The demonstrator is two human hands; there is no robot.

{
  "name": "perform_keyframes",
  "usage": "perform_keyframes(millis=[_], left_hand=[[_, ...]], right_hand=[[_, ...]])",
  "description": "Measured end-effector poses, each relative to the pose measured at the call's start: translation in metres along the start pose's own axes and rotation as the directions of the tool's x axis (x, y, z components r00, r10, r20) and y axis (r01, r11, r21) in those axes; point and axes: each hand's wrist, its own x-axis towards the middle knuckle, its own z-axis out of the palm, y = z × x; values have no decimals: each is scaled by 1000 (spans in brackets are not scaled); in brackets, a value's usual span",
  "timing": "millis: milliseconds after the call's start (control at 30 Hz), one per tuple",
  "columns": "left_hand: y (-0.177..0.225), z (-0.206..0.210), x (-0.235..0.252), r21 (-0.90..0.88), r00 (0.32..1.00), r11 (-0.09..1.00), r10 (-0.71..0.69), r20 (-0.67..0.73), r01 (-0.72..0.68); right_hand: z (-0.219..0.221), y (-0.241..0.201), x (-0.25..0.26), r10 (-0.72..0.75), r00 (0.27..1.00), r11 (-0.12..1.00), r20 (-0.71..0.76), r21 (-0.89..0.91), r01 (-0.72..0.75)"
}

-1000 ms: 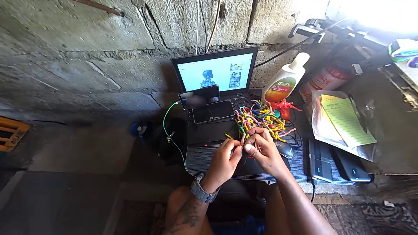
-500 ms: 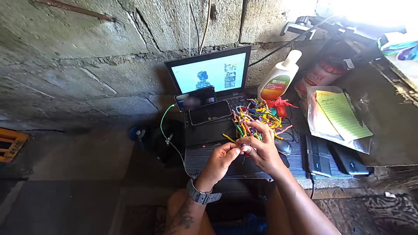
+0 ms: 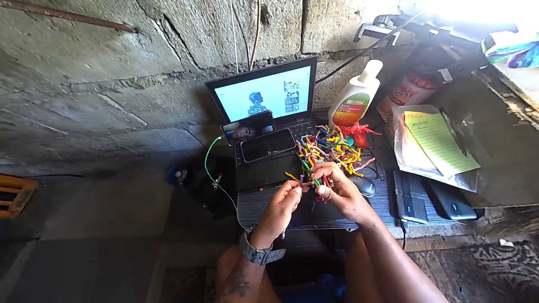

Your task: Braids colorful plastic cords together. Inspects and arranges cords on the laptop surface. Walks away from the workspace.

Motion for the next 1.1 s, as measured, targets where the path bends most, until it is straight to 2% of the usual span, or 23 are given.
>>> perform_keyframes(millis=[67, 233, 400, 567, 633, 733, 800, 833, 900, 967, 1033, 1100], left_hand=[[2, 0, -1, -78, 999, 996, -32, 33, 35], [1, 2, -2, -117, 998, 992, -52, 22, 55], [4, 2, -4, -201, 998, 977, -69, 12, 70], [0, 6, -3, -223, 999, 975, -18, -32, 11], [-4, 7, -3, -149, 995, 985, 75, -64, -84], [-12, 10, -3, 182, 948, 940, 307, -81, -289], [-15, 14, -2, 343, 923, 880, 375, -82, -327], [-16, 15, -2, 369, 923, 872, 376, -84, -321], [-16, 15, 0, 287, 944, 917, 315, -97, -277], [-13, 14, 1, 53, 979, 983, 178, -102, -173], [-7, 11, 1, -208, 999, 978, 14, -49, -24], [-2, 8, -1, -342, 994, 933, -102, 42, 110]], right_hand=[[0, 0, 1, -14, 999, 1000, 34, 5, 14], [7, 4, 1, -62, 998, 969, 5, -239, 61], [12, 4, 1, -170, 985, 914, -11, -375, 154], [19, -3, 1, -212, 976, 878, -54, -448, 167], [21, -2, 1, -204, 976, 890, -73, -430, 153], [20, -2, 0, -140, 985, 931, -99, -352, 97], [17, -2, 1, -71, 992, 952, -101, -304, 38], [16, -1, 1, -45, 994, 955, -102, -295, 12], [13, 1, 1, -28, 993, 974, -112, -227, 2], [9, 2, 2, -54, 996, 996, -77, -69, 49], [1, 4, 2, -95, 995, 992, 8, 90, 94], [-5, 3, 2, -103, 993, 991, 53, 91, 98]])
